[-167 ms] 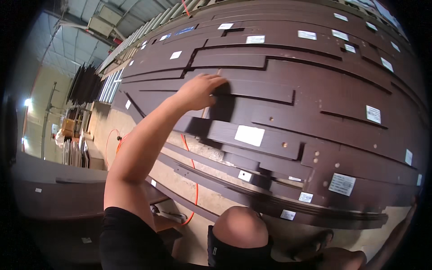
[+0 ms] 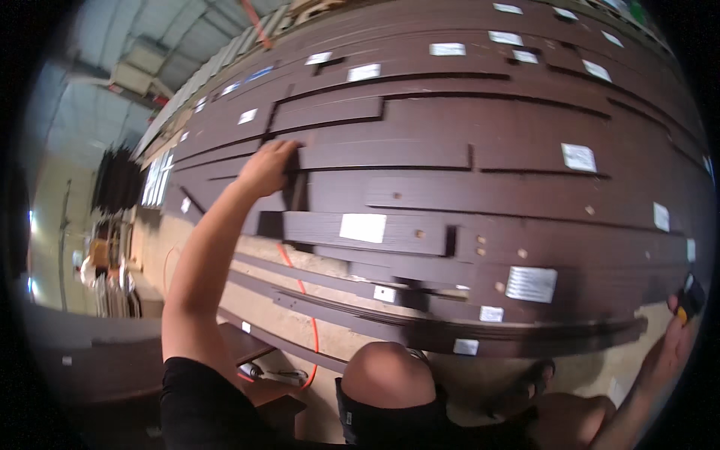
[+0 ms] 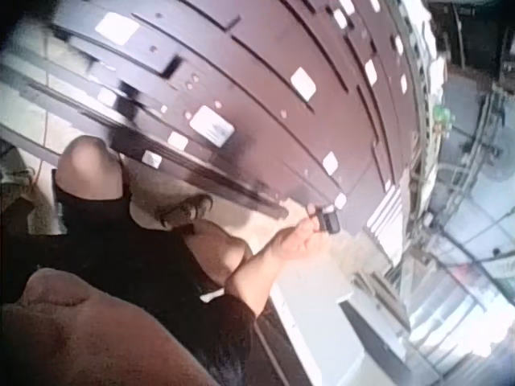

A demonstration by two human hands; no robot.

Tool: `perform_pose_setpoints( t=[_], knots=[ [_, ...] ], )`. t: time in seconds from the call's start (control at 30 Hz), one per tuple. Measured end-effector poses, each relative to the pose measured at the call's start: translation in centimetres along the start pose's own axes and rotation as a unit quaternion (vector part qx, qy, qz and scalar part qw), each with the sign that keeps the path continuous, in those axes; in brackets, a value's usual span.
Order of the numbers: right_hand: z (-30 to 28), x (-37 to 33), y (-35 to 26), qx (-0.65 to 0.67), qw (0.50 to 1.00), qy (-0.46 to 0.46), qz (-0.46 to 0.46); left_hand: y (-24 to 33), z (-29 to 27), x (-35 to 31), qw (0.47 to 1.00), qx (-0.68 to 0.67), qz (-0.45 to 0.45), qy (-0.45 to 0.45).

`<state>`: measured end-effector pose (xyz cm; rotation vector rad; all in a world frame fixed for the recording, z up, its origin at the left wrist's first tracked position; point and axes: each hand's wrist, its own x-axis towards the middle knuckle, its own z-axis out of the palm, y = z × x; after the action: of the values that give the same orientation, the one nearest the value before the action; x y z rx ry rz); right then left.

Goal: Using a handheld industrial scanner to record barcodes on wooden furniture components stacked on a pallet.

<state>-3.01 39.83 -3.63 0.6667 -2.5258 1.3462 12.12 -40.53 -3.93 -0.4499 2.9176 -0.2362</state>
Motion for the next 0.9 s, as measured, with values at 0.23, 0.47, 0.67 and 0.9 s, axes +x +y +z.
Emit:
perform_pose_setpoints(
  t=[0.23,0.47,0.67,0.9],
  knots=[
    [3.9,2.0,-8.6,-0.020,0.999,0.008,-0.041,-0.7,-3.1,-0.6,0.969,-0.210,0.086,0.093],
    [9.5,4.9,-17.4,0.009,0.994,-0.034,-0.103,3.1,-12.6,-2.5,0.888,-0.452,0.087,-0.001],
    [13.4,7.2,-22.8,0.153,0.974,-0.037,-0.161,8.1,-18.9,-2.3,0.823,-0.545,0.121,-0.100],
    [15.0,7.0,-25.6,0.118,0.964,-0.091,-0.221,14.9,-19.6,-1.7,0.727,-0.632,0.121,-0.242]
  ],
)
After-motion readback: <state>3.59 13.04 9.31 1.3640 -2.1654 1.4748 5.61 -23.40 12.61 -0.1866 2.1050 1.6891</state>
